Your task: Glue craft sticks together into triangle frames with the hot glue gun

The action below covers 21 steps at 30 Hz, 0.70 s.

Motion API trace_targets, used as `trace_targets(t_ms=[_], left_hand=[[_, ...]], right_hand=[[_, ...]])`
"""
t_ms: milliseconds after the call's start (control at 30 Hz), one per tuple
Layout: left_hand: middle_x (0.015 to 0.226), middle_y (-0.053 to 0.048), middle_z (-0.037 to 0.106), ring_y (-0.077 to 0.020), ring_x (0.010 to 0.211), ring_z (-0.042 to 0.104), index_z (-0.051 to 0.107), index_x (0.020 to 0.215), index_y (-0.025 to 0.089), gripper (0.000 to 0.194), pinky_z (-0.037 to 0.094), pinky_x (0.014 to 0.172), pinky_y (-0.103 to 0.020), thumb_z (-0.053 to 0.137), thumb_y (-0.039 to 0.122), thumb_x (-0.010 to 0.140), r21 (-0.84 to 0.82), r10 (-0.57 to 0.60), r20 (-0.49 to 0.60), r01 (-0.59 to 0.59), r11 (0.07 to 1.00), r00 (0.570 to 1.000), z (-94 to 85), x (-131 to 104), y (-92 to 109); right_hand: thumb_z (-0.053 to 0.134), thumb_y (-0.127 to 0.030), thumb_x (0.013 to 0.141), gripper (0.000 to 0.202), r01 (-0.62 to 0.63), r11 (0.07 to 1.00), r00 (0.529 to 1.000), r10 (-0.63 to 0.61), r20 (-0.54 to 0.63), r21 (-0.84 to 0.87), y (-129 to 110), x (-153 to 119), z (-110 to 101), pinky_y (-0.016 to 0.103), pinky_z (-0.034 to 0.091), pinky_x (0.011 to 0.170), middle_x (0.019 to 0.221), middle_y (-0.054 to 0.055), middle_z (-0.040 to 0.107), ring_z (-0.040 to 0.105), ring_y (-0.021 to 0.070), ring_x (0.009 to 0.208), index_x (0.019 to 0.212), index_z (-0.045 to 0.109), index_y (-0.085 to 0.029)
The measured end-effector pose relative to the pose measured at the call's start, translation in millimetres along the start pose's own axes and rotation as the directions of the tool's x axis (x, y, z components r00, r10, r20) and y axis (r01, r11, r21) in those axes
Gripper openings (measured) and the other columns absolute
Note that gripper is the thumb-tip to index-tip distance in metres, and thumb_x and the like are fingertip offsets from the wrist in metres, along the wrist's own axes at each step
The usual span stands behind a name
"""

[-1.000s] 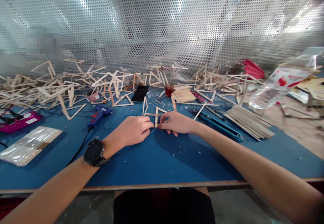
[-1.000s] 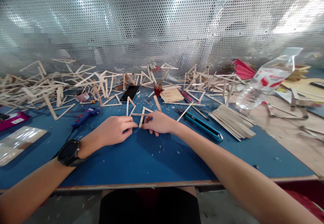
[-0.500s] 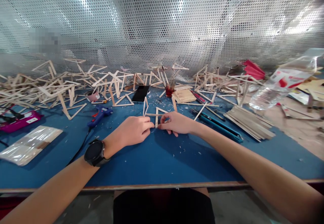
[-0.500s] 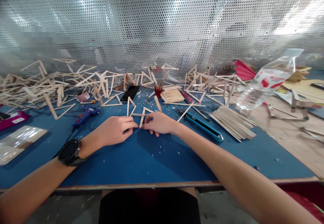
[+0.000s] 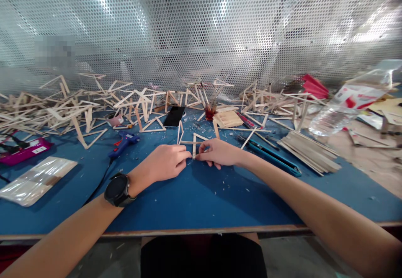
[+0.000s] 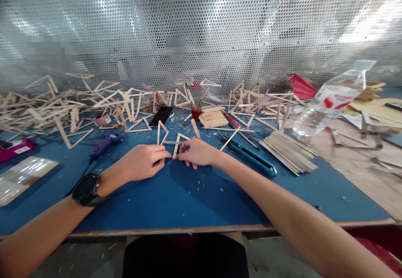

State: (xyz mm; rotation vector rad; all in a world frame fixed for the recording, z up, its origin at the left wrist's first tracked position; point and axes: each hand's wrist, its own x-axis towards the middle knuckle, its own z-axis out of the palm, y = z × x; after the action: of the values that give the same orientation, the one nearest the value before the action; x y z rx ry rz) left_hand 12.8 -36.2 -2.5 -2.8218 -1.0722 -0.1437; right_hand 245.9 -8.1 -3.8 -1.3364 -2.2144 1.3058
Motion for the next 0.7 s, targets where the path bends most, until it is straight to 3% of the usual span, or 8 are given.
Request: trace_targets(t_ms=[700], left_hand=[[0.099, -0.006, 0.072, -0.0195, 0.086, 0.069, 0.075, 0.109, 0.022, 0.031, 0.051, 0.071, -0.028, 0.046, 0.018, 0.098, -0.015, 0.002, -0.007, -0.002, 1.000, 1.000, -1.5, 0.2, 0.5]], right_hand=[[0.069, -0.041, 0.083, 0.022, -0.019, 1.000, 1.000, 0.019, 0.005, 0.002, -1.3, -1.2, -0.6, 0.021, 0.040, 0.045, 0.060, -0.004, 0.064, 0.054, 0.0088, 0.042, 0.085, 0.062, -0.020]])
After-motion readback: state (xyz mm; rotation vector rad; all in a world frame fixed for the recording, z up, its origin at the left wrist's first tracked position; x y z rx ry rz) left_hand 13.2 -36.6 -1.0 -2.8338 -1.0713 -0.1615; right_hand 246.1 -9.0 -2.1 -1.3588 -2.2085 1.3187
